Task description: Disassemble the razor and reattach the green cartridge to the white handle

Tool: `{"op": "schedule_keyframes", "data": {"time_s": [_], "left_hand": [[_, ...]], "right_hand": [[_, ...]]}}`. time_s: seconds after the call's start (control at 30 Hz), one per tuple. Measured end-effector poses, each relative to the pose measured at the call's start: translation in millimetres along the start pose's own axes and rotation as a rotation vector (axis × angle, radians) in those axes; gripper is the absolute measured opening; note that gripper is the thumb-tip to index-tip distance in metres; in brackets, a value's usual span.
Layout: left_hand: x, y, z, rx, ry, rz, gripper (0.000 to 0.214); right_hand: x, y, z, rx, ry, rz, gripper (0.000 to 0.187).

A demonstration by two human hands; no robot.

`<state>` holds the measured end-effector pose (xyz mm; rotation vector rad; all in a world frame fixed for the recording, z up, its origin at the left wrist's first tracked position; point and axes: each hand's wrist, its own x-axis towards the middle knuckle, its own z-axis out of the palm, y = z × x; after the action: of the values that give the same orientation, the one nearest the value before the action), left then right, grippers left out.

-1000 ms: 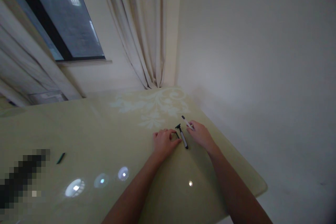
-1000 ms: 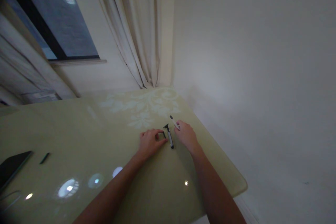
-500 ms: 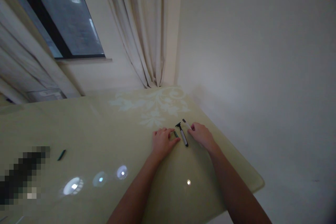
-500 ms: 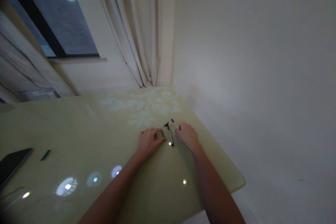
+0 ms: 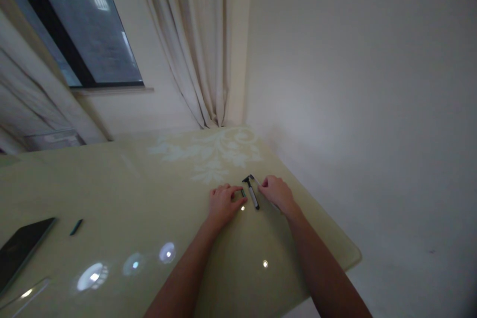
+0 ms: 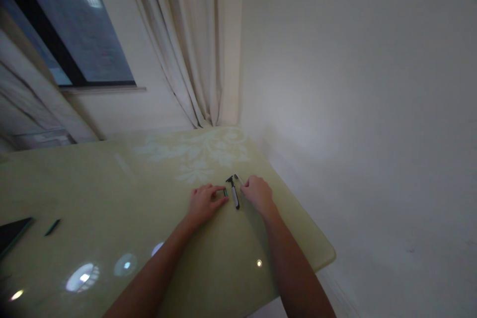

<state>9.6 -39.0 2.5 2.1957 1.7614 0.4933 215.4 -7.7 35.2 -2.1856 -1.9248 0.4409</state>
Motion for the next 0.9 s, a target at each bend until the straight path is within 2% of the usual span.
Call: {"op": "schedule_keyframes", "data": {"time_s": [0.27, 0.57, 0.67, 0.77, 0.8, 0.9], "left_hand": [[0, -5, 2.8, -0.042, 0.041, 0.001, 0.036], [-11, -18, 7.0, -0.141, 0.078, 0.037, 0.055], [-24, -29, 7.0, -0.184, 0.087, 0.063, 0.046], [-37, -39, 6.0, -0.223, 0.089, 0.087, 0.021], [-40, -41, 5.4, -0.233, 0.086, 0.093, 0.019], [-43, -46, 3.3, -0.255, 0.077, 0.107, 0.031]], "right_hand": [[-3, -6, 5, -0.002, 0.021, -0.003, 0.020], [-5, -4, -3, 0.047, 0.094, 0.004, 0.025], [-5, -4, -8, 0.061, 0.134, 0.024, 0.021], [-5, -4, -11, 0.068, 0.157, 0.038, 0.020], [-4, -3, -11, 0.070, 0.158, 0.042, 0.020], [-4, -1, -10, 0.074, 0.136, 0.043, 0.022]]}}
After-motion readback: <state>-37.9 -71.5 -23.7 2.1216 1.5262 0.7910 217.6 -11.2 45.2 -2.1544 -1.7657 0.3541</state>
